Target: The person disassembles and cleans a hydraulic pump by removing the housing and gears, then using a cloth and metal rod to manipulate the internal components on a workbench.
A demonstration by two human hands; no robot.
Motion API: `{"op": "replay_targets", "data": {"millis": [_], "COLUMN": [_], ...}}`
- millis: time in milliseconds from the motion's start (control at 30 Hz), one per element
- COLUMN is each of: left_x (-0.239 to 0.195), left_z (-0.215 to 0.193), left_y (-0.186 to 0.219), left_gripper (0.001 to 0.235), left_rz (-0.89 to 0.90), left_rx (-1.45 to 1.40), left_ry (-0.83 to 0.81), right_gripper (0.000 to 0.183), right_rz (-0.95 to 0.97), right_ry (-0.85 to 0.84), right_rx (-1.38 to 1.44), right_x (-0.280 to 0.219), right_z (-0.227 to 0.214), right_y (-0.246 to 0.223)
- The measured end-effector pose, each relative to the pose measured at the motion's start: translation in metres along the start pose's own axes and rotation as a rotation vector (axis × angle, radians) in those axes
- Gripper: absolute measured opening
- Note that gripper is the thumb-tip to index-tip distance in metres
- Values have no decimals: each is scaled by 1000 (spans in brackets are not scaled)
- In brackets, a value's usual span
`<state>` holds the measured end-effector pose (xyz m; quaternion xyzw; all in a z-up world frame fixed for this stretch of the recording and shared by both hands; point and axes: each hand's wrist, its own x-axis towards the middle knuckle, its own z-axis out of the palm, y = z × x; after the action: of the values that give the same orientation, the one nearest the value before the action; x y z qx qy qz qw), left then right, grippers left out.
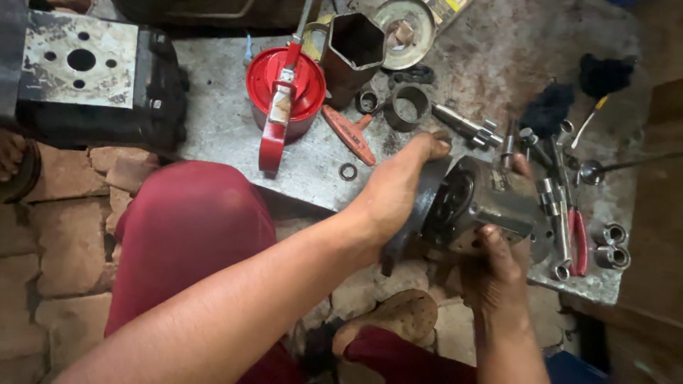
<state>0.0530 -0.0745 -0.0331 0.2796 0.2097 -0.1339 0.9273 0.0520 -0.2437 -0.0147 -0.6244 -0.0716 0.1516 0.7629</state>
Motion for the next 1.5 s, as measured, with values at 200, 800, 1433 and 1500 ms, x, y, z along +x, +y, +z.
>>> {"op": "replay_targets", "data": {"millis": [200, 800, 1433, 1500], "left_x": [5, 6, 9, 6], "left_z": [7, 10, 11, 12], "left_y": [0, 2, 1, 3], "left_gripper": [49, 57, 50, 50], "left_rz": [17, 4, 86, 39], "left_rx": [106, 88, 112, 99], "left_ry": [85, 122, 112, 104], "right_gripper": [104, 114, 110, 111], "right_rz": [-52, -52, -137, -184], "right_ry": [-44, -62, -153, -180], "right_rx": [-32, -270, -249, -347], "right_x": [-2, 2, 2, 10], "right_z": [-3, 9, -2, -4], "right_y": [-6, -12, -5, -2]}}
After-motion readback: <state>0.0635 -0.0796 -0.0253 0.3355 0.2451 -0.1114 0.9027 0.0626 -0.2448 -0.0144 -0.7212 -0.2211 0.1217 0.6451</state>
